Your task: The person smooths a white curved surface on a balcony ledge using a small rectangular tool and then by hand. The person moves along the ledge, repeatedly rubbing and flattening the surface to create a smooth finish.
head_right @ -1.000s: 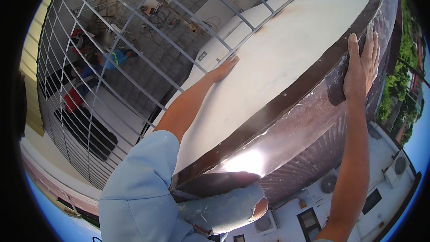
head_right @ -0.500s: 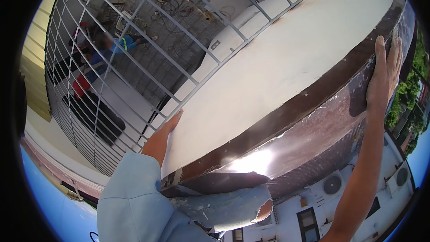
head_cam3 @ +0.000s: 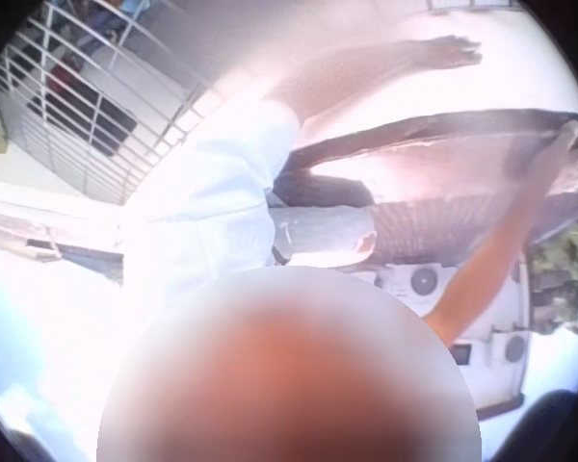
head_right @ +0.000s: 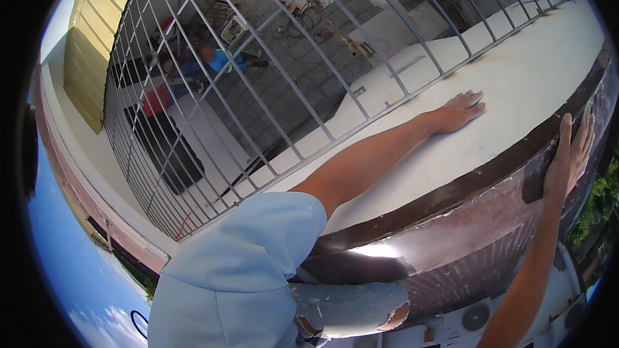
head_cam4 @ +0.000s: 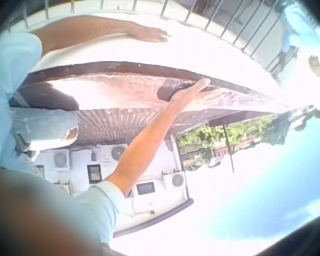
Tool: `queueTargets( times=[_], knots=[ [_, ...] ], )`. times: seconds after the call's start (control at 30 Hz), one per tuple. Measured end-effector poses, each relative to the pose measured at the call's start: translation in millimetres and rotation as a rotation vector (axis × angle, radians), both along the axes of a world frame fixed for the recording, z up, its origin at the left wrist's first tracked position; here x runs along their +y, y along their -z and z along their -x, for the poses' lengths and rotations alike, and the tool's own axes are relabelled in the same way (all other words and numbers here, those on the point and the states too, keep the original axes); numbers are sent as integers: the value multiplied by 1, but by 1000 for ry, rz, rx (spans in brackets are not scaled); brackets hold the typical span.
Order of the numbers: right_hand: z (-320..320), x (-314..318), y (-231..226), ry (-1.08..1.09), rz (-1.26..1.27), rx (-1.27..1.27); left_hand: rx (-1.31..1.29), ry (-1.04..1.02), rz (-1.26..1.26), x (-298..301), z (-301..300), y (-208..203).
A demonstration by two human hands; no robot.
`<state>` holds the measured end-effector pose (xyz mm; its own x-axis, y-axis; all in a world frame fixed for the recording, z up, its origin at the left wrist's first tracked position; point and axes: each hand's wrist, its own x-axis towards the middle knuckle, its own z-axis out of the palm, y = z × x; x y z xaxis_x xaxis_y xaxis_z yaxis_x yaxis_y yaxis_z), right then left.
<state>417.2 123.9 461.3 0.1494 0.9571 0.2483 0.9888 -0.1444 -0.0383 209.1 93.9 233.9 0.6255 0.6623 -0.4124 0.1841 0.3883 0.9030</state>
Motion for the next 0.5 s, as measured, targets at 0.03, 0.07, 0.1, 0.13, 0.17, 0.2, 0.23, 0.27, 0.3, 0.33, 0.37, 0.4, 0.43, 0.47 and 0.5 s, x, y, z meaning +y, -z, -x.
queueTargets(
  times=[0.03,0.07,0.1,0.13,0.17,0.2,0.23,0.27,0.3,0.33,0.37,0.4,0.43,0.47,0.5],
  knots=[
    [0,0,-1,-14,-6,0,-92,-43,-64,12,-12,-9],
    [-1,0,0,-6,-3,-4,-48,-15,-33,11,-13,-10],
    [-1,1,-1,-11,-6,-7,-50,-24,-30,-1,-4,-4],
    [-2,0,0,-2,-1,-11,-98,-72,-73,-17,7,7],
    [-2,0,1,-1,0,-37,14,-29,36,-43,26,23],
    [-3,0,1,19,12,-61,41,-64,48,-82,60,43],
    [-4,-1,2,24,7,-104,131,-63,158,-125,97,60],
    [-5,-1,3,41,16,-87,240,-19,262,-169,140,72],
    [-7,-1,4,41,9,-88,272,14,252,-221,193,76],
    [-8,-2,4,32,-3,-100,444,-47,475,-269,235,73],
    [-9,-1,5,35,-6,-73,595,-5,620,-315,277,64],
    [-11,-2,5,29,-18,-55,609,54,591,-354,318,50],
    [-11,-1,5,13,-28,-50,686,94,646,-382,345,36],
    [-11,-1,5,36,-18,-40,734,92,730,-398,357,27],
    [-11,-1,5,49,-7,-42,759,90,794,-405,363,17]
  ],
)
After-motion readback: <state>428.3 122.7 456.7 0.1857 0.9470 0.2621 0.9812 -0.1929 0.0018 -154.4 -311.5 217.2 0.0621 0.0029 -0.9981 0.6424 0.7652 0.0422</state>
